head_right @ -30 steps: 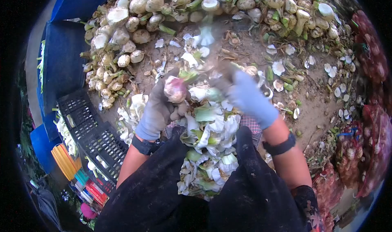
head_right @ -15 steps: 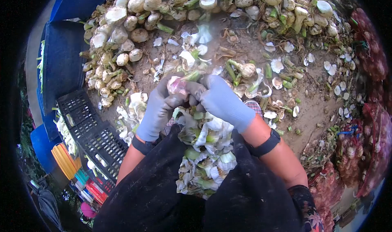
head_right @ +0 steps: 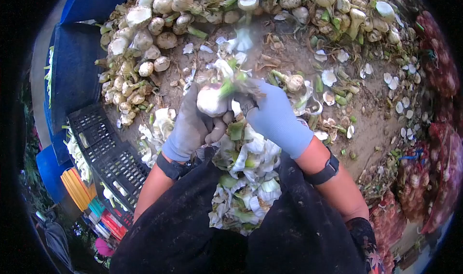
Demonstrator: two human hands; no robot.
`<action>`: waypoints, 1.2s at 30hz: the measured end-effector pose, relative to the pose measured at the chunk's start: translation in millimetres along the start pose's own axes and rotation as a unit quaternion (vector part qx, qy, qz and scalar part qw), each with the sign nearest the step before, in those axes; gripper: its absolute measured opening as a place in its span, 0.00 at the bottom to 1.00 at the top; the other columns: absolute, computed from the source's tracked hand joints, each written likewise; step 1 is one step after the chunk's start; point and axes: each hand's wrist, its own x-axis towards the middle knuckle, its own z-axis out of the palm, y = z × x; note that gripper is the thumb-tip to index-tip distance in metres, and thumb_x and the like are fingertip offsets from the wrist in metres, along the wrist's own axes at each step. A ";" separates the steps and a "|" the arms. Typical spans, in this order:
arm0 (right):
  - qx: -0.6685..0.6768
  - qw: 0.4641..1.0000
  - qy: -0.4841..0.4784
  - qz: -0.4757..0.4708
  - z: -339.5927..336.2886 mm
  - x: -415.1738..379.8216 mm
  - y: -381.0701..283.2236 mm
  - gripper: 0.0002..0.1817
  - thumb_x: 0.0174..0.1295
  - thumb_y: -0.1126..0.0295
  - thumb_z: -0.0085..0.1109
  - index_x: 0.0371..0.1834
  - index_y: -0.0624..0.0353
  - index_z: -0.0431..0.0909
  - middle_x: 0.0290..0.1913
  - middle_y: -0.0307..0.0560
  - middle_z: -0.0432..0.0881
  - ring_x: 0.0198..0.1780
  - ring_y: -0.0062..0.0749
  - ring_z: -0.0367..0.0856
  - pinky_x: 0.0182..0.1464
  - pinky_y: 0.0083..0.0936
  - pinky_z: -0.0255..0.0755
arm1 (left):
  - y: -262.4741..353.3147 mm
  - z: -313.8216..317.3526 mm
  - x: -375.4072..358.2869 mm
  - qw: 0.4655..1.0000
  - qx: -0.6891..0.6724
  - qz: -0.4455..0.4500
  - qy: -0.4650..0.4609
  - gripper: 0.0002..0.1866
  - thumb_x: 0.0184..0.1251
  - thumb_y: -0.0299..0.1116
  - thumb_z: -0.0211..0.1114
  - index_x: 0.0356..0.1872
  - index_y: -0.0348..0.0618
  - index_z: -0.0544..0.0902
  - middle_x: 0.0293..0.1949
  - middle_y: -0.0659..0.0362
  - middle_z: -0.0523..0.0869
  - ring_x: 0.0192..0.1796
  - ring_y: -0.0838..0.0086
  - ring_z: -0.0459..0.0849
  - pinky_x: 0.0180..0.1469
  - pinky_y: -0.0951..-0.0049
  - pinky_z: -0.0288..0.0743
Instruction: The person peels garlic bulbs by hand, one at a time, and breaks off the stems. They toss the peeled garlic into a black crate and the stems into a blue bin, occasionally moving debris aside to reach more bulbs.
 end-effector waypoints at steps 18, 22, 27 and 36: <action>-0.260 0.959 0.111 0.021 -43.5 37.0 17.8 0.15 0.50 0.81 0.56 0.42 0.55 0.80 0.36 0.54 0.82 0.38 0.43 0.84 0.40 0.31 0.77 | -9.3 13.6 -6.0 0.963 0.231 0.122 0.064 0.37 0.42 0.25 0.78 0.58 0.38 0.70 0.54 0.58 0.76 0.52 0.72 0.79 0.45 0.76 0.81; -0.320 0.942 0.076 -0.061 -42.3 29.2 12.1 0.17 0.52 0.82 0.54 0.45 0.52 0.80 0.39 0.56 0.81 0.39 0.42 0.84 0.42 0.32 0.77 | -11.7 7.2 -3.5 0.963 0.218 0.132 0.088 0.42 0.44 0.28 0.77 0.63 0.37 0.66 0.60 0.55 0.72 0.54 0.73 0.77 0.49 0.76 0.78; -0.164 0.978 -0.102 -0.083 -29.7 7.7 -33.8 0.13 0.53 0.76 0.55 0.44 0.53 0.76 0.31 0.52 0.79 0.36 0.47 0.81 0.37 0.39 0.75 | -8.7 12.3 -1.9 0.941 0.289 0.142 0.110 0.40 0.46 0.31 0.76 0.63 0.34 0.66 0.59 0.54 0.74 0.59 0.73 0.73 0.63 0.73 0.66; -0.090 0.992 -0.082 0.039 -15.6 1.3 -7.8 0.07 0.56 0.73 0.54 0.38 0.60 0.75 0.28 0.56 0.80 0.27 0.44 0.80 0.29 0.35 0.73 | -2.4 20.2 -7.0 0.985 0.144 0.051 0.085 0.33 0.51 0.32 0.69 0.61 0.37 0.70 0.46 0.56 0.81 0.38 0.76 0.81 0.34 0.79 0.76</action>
